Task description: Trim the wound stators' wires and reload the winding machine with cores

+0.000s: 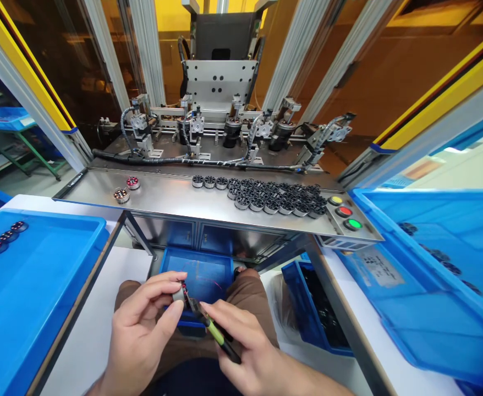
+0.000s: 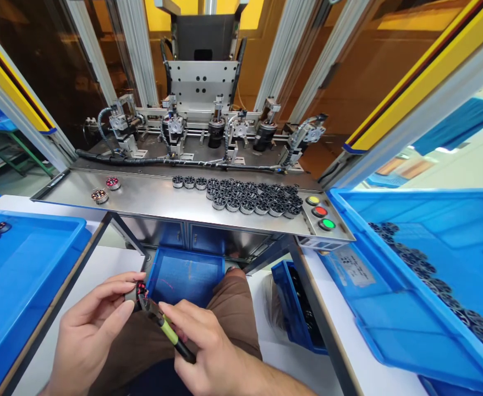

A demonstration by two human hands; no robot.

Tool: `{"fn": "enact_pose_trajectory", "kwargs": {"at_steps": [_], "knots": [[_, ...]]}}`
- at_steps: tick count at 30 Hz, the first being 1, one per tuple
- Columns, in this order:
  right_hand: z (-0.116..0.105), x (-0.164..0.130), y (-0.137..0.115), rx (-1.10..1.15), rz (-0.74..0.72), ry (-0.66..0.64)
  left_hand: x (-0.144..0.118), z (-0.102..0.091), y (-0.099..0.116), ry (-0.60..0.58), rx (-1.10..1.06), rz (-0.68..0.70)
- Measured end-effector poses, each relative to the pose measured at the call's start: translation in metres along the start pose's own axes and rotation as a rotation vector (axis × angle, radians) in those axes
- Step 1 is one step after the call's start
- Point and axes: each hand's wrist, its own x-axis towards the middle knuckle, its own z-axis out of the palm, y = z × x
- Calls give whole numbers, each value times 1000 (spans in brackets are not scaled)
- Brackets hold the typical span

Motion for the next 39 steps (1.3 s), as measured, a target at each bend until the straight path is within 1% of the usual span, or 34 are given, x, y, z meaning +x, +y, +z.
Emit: {"fn": "enact_pose_trajectory", "kwargs": {"at_steps": [4, 8, 16, 23, 39], "knots": [[-2, 1, -7, -37, 55, 17, 0, 0, -2, 9, 9, 0], [-1, 1, -8, -31, 88, 28, 0, -1, -1, 11, 23, 7], [-1, 2, -3, 1, 49, 8, -3, -3, -3, 0, 35, -1], [-1, 1, -4, -9, 59, 9, -3, -4, -3, -32, 76, 38], [1, 1, -4, -14, 91, 20, -2, -4, -4, -30, 76, 54]]}}
